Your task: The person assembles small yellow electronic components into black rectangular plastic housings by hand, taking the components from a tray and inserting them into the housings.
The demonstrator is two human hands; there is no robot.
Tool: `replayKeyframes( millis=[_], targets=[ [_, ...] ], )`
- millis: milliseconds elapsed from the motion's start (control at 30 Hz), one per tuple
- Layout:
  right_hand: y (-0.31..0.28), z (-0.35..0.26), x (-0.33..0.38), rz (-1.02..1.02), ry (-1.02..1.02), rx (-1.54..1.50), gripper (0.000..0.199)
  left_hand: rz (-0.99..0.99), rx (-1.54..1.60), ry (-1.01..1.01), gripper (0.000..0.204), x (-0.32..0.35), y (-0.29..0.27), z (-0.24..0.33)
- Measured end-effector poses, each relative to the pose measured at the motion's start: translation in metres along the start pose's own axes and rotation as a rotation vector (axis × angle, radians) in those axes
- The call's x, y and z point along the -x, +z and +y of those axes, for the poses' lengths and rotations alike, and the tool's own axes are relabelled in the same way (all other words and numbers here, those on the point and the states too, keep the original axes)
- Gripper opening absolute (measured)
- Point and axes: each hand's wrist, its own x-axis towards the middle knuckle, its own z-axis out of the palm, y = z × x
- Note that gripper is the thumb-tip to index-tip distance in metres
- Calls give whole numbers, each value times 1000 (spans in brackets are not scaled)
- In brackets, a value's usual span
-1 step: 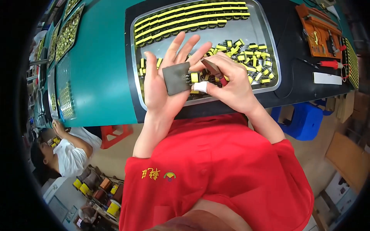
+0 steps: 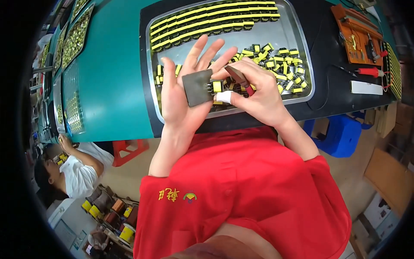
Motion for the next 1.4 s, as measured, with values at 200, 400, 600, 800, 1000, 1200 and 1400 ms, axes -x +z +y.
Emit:
replayKeyframes(
  millis=[200, 400, 600, 800, 1000, 1200, 1400],
  targets=[
    [6, -5, 0, -22, -87, 43, 34, 40, -90, 56, 80, 8, -2, -3],
    [11, -11, -2, 20, -336, 315, 40, -3, -349, 165, 85, 8, -5, -11],
    [14, -13, -10, 29, -400, 313, 45, 1, -424, 218, 83, 8, -7, -12],
    [10, -6, -12, -48, -344, 216, 36, -22, -620, 253, 54, 13, -11, -11],
    [-19, -1, 7, 207, -376, 193, 33, 204, -933, 640, 39, 4, -28, 23],
    [-12, -14, -3, 156, -363, 265, 39, -44, -844, 272, 52, 13, -7, -7],
    [-26, -13, -2, 38, 49, 56, 28, -79, -766, 232, 55, 10, -11, -14]
  ],
)
